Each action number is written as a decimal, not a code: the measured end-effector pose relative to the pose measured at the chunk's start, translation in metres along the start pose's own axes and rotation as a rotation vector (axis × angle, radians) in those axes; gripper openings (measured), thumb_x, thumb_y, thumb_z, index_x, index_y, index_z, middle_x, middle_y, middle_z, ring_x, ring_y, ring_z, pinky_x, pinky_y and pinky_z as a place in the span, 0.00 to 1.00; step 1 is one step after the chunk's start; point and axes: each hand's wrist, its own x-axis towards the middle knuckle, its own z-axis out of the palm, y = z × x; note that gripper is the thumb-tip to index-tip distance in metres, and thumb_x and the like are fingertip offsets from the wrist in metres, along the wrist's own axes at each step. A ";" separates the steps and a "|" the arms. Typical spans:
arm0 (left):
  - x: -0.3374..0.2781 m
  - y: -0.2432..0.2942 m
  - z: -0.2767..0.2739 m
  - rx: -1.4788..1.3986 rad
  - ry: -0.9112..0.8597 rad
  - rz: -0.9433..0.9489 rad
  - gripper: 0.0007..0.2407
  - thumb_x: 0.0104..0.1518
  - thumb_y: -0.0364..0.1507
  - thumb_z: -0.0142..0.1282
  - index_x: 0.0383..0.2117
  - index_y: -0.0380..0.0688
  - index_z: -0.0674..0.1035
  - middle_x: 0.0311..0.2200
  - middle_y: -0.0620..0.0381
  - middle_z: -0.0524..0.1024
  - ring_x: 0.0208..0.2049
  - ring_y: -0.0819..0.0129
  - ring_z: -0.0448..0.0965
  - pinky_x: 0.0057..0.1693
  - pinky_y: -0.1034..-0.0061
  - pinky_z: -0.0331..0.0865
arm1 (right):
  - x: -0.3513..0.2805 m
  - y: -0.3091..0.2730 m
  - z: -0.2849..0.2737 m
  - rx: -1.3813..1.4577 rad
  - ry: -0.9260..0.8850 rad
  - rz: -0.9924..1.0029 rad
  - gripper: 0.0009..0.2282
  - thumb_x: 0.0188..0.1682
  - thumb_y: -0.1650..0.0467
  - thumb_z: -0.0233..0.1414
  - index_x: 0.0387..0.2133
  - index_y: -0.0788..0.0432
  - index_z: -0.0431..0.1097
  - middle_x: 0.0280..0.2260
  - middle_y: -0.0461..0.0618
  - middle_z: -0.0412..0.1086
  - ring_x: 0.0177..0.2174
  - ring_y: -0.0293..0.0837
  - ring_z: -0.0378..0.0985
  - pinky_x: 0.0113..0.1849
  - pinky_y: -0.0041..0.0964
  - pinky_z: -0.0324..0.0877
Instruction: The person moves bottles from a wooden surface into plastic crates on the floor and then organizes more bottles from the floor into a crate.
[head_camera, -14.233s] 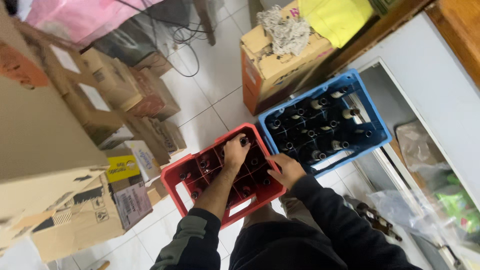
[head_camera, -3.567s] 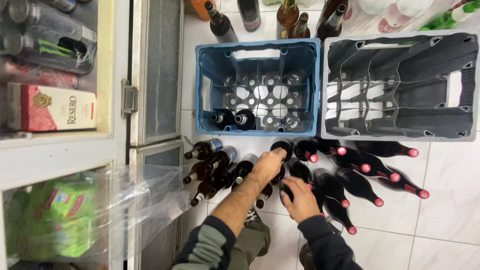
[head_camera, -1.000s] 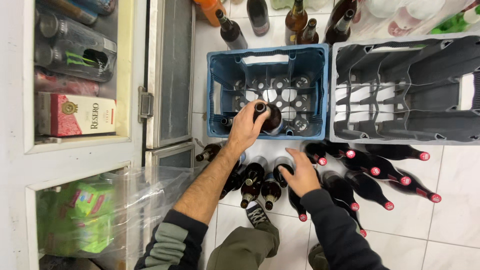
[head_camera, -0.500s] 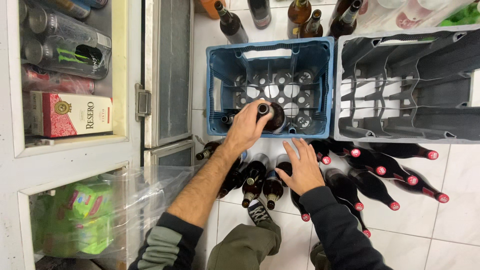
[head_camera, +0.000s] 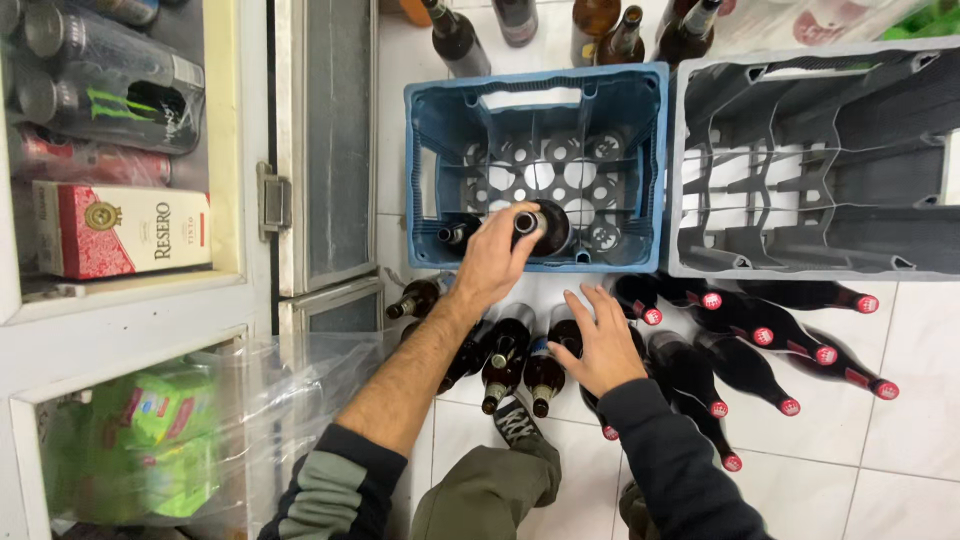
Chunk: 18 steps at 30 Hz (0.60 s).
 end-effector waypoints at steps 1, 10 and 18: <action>0.001 -0.005 0.007 -0.001 0.001 0.007 0.14 0.70 0.35 0.60 0.57 0.44 0.78 0.51 0.49 0.84 0.55 0.48 0.84 0.61 0.56 0.78 | 0.002 0.001 0.000 -0.002 0.006 0.001 0.41 0.51 0.51 0.62 0.77 0.45 0.52 0.71 0.56 0.53 0.73 0.61 0.51 0.72 0.59 0.49; -0.012 -0.041 0.060 0.063 -0.383 -0.229 0.16 0.74 0.37 0.53 0.61 0.41 0.74 0.53 0.41 0.82 0.55 0.41 0.84 0.61 0.48 0.79 | -0.005 0.014 0.004 -0.023 -0.019 0.023 0.40 0.51 0.52 0.62 0.76 0.46 0.53 0.71 0.54 0.52 0.73 0.60 0.51 0.73 0.57 0.49; -0.013 -0.089 0.112 0.238 -0.611 -0.458 0.14 0.69 0.34 0.53 0.60 0.56 0.73 0.56 0.53 0.81 0.56 0.49 0.85 0.63 0.53 0.79 | -0.015 0.034 0.023 -0.055 -0.048 0.048 0.38 0.49 0.56 0.64 0.74 0.47 0.57 0.70 0.54 0.54 0.73 0.60 0.55 0.72 0.56 0.54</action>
